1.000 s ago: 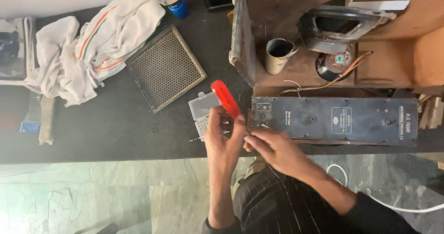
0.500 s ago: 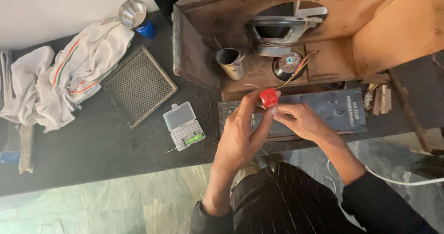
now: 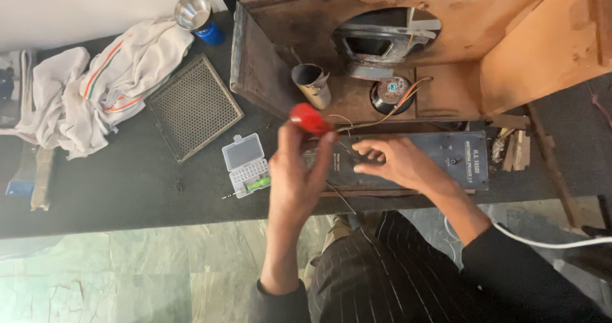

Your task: The person uses a red-handled screwdriver to tighten screws on a black power supply unit inside a wooden box. They then remove the unit from the box and place it on the workbench.

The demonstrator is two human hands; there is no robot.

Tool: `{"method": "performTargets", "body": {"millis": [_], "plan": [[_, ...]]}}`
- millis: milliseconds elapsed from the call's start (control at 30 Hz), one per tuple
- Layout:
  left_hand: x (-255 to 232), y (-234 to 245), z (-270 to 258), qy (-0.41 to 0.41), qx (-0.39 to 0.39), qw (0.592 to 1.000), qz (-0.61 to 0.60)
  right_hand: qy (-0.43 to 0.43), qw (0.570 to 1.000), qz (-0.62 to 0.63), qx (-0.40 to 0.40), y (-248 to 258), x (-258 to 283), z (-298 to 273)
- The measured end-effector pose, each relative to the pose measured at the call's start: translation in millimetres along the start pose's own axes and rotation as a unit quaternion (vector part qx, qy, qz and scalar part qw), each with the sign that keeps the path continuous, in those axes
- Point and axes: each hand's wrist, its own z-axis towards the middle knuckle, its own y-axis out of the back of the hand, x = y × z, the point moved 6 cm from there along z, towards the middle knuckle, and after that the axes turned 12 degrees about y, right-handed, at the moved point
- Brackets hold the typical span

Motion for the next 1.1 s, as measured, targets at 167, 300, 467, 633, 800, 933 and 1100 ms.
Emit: {"method": "performTargets", "body": {"millis": [167,300,467,633,800,933,1100], "plan": [[13,17,0,0.025,-0.009,0.982,-0.185,-0.068,0.996,0.025,-0.044,-8,-8,-16],[22,24,3,0.060,-0.044,0.976,-0.204,-0.063,0.995,0.047,-0.063,-5,-16,-20],[20,62,1,-0.003,-0.134,0.964,-0.231,-0.068,0.992,0.084,-0.069,2,-20,-27],[12,81,-14,-0.020,-0.158,0.957,-0.242,-0.224,0.941,0.254,-0.026,-53,-7,-38],[13,78,-27,0.038,-0.147,0.972,-0.181,-0.242,0.798,0.548,0.064,-138,19,-18],[11,90,-42,0.006,-0.139,0.972,-0.188,-0.325,0.746,0.580,0.044,-191,7,-1],[27,114,-59,0.042,-0.159,0.968,-0.190,-0.355,0.726,0.589,-0.028,-245,-7,20]]}}
